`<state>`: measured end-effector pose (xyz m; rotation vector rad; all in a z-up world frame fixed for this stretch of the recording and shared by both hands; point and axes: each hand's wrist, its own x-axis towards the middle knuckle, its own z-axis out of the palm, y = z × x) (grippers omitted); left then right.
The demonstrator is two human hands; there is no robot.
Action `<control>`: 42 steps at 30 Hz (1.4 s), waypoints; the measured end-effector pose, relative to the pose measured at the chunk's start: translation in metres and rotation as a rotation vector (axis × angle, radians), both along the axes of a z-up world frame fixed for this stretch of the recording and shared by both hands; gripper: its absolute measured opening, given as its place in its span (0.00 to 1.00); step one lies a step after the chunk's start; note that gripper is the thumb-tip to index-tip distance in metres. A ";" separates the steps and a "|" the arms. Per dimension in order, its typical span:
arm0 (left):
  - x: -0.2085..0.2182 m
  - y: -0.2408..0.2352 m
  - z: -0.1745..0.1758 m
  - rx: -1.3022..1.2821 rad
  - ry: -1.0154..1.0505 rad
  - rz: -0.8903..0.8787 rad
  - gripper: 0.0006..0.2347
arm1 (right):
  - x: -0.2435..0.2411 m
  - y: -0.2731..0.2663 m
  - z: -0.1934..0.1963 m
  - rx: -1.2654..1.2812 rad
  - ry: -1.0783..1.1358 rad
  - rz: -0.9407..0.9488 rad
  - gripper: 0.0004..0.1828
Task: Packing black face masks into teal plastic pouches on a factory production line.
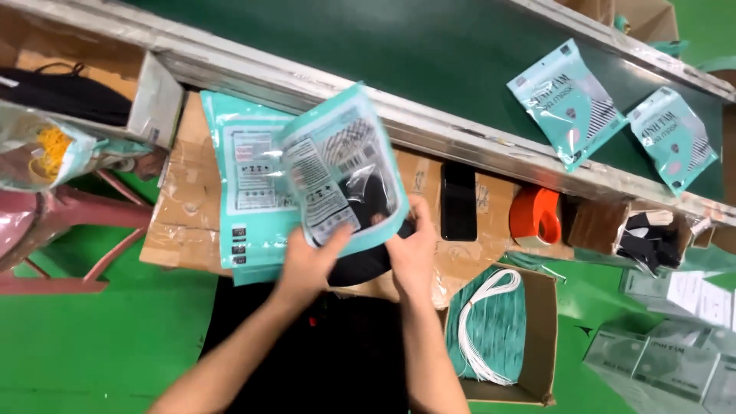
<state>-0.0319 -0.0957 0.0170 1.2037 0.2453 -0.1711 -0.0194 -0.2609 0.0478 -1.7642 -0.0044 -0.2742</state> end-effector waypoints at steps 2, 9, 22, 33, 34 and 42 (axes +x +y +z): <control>-0.009 -0.026 0.008 0.024 -0.208 0.116 0.10 | 0.005 0.010 -0.002 0.174 0.027 -0.153 0.22; 0.008 -0.024 0.005 0.076 -0.148 0.304 0.07 | -0.022 -0.015 -0.063 0.972 0.487 0.116 0.14; -0.001 -0.010 0.136 0.823 -0.989 -0.153 0.12 | -0.020 -0.053 0.023 0.115 0.148 0.047 0.12; 0.012 -0.009 0.114 0.382 -0.693 -0.025 0.07 | -0.019 -0.046 0.030 -0.179 -0.415 -0.343 0.25; 0.012 -0.009 0.114 0.408 -0.639 0.006 0.06 | -0.022 -0.058 0.011 0.118 -0.260 -0.273 0.18; 0.011 -0.015 0.097 0.578 -0.681 0.050 0.02 | -0.018 -0.058 0.014 0.726 -0.132 -0.079 0.05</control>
